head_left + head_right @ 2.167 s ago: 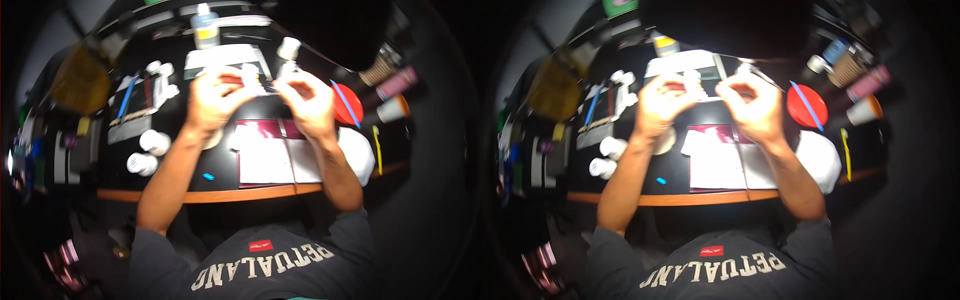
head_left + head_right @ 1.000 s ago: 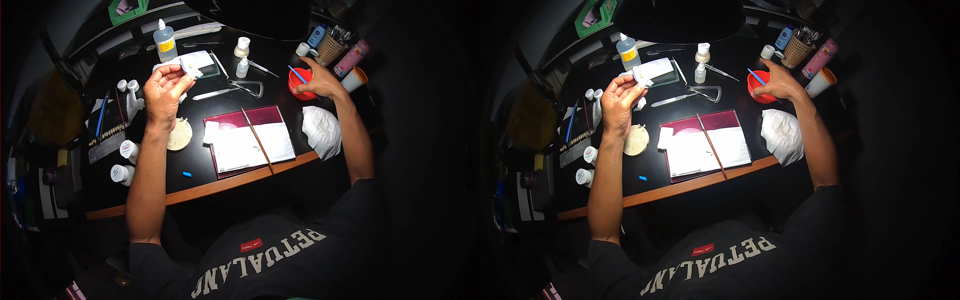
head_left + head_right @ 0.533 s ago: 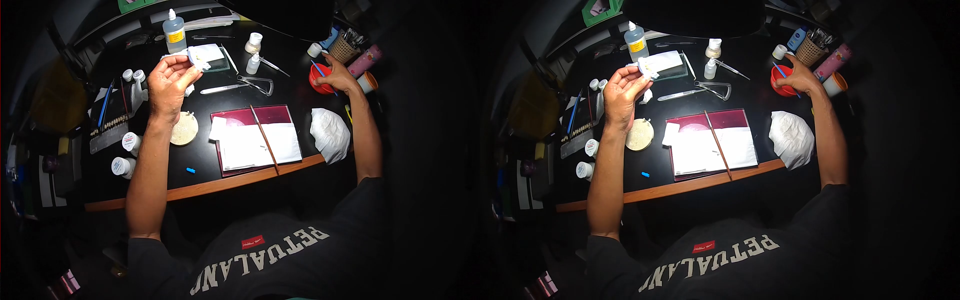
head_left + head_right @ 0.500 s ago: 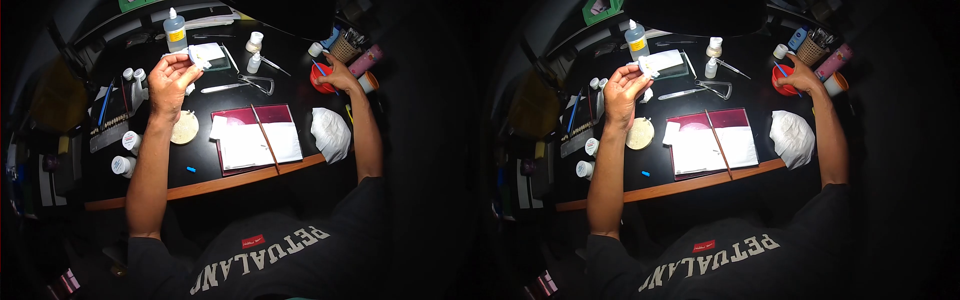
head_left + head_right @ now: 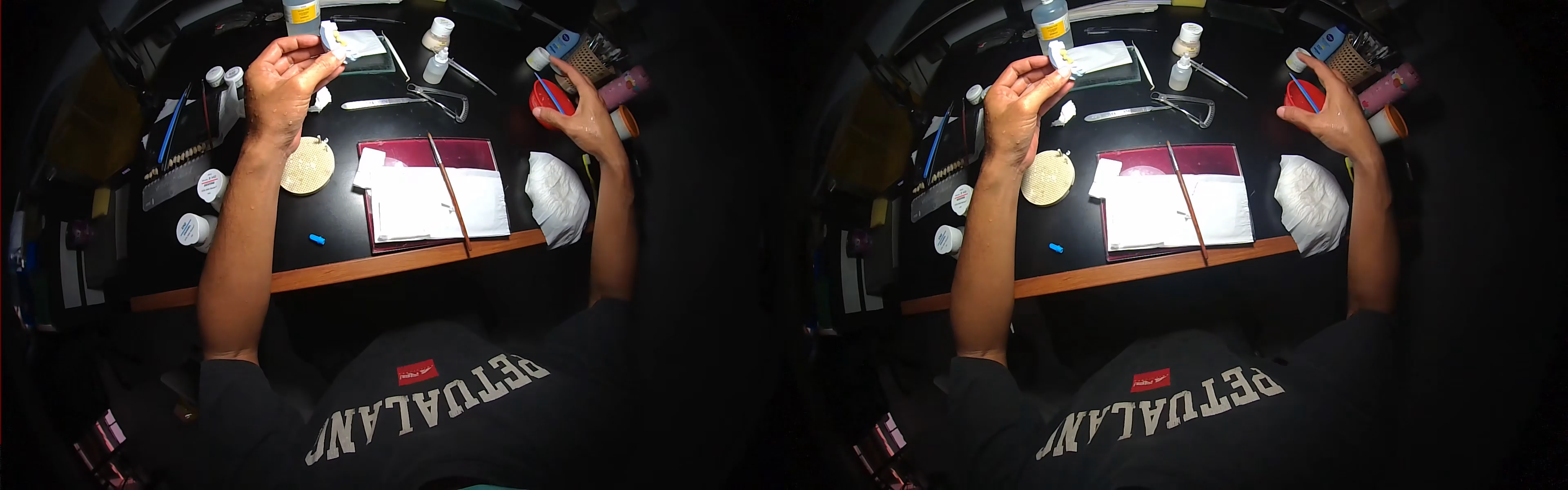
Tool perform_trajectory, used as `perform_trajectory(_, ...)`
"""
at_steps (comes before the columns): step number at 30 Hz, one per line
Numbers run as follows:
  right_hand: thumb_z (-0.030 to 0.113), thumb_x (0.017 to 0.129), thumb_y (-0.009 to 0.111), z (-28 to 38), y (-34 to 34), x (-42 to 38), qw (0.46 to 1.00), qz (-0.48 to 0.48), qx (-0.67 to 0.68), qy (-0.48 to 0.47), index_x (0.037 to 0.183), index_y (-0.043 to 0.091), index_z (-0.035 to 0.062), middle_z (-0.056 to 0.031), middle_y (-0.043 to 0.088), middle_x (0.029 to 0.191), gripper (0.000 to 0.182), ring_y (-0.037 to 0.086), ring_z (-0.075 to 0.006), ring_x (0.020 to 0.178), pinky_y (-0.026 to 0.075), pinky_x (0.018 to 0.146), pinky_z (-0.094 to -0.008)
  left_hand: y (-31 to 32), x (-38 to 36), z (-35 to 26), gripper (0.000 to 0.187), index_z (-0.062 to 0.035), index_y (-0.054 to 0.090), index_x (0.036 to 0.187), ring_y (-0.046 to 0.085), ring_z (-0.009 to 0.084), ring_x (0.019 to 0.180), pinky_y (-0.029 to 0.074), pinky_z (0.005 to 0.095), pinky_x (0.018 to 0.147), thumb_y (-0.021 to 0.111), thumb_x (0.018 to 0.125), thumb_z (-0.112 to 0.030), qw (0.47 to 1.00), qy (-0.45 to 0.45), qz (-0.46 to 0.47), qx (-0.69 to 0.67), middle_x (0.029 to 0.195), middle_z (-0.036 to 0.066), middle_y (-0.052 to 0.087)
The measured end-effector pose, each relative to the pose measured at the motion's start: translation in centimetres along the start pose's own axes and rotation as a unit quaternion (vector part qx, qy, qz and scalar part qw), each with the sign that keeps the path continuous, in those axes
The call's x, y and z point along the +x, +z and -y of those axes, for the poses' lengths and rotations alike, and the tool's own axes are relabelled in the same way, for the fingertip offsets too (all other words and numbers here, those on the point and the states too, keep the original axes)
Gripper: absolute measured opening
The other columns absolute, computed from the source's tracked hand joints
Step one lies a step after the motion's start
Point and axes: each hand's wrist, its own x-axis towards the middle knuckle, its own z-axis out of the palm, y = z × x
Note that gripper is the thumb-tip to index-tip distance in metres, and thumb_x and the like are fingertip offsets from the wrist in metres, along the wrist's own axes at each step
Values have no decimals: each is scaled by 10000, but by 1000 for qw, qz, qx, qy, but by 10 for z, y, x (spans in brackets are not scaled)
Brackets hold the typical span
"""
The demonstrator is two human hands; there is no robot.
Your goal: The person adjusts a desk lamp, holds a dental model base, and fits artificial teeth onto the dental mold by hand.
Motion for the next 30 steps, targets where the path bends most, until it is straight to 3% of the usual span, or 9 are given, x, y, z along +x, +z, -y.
perform_trajectory(1, 215, 687, 843, 12, 5, -7, 997, 21, 12, -75, 1410, 499, 102, -208, 510, 1387, 808, 514, -336, 1277, 402, 1087, -425, 0, 0, 0, 314, 74, 563, 1101, 707, 216, 903, 618, 292, 810, 719, 829, 46, 1000, -1, -2, 1, 1013, 198, 672)
perform_trajectory(2, 187, 675, 834, 38, 3, -16, 989, 110, 64, -80, 1410, 500, 113, -171, 537, 1352, 811, 516, -312, 1257, 396, 1094, -422, 0, 0, 0, 313, 74, 563, 1101, 707, 216, 902, 618, 293, 810, 717, 830, 48, 1000, -4, -3, 1, 1013, 198, 672)
perform_trajectory(4, 164, 600, 837, 65, 15, -30, 949, 221, 65, -214, 1438, 468, 135, -163, 486, 1382, 916, 430, -330, 1320, 390, 1105, -446, 2, 0, 1, 308, 73, 557, 1113, 704, 219, 923, 613, 296, 831, 702, 842, 51, 1000, -9, 0, 8, 1032, 200, 671)
perform_trajectory(5, 184, 525, 858, 70, 21, -35, 930, 281, 72, -226, 1485, 400, 174, -212, 405, 1447, 1064, 368, -382, 1363, 374, 1111, -490, 2, -1, 2, 306, 72, 550, 1125, 702, 223, 946, 608, 299, 852, 689, 853, 54, 1000, -13, 4, 16, 1050, 201, 670)
perform_trajectory(8, 269, 453, 898, 77, 35, -46, 911, 370, 8, -183, 1536, 292, 229, -245, 291, 1517, 1242, 276, -446, 1414, 336, 1125, -567, 1, -2, 0, 307, 72, 543, 1137, 698, 228, 971, 602, 305, 874, 678, 862, 56, 999, -19, 8, 25, 1071, 205, 667)
perform_trajectory(14, 248, 354, 905, 82, 43, -48, 909, 383, -31, -161, 1546, 263, 275, -247, 262, 1528, 1354, 273, -467, 1402, 293, 1120, -621, 2, -2, -4, 325, 73, 533, 1140, 701, 231, 960, 599, 316, 877, 687, 856, 46, 1000, -13, 10, 20, 1069, 199, 663)
perform_trajectory(17, 246, 369, 911, 74, 49, -47, 907, 382, -25, -177, 1553, 251, 259, -312, 268, 1494, 1355, 259, -493, 1393, 264, 1094, -597, 1, -2, -4, 324, 73, 533, 1140, 700, 231, 962, 601, 317, 872, 687, 857, 44, 1000, -13, 8, 19, 1070, 199, 663)
perform_trajectory(30, 257, 307, 878, 56, 54, -34, 922, 334, -78, -177, 1558, 243, 261, -300, 308, 1484, 1403, 310, -482, 1373, 256, 1097, -602, 1, -2, -4, 320, 73, 538, 1136, 693, 233, 979, 605, 324, 868, 687, 853, 54, 1000, -11, 2, 26, 1069, 203, 659)
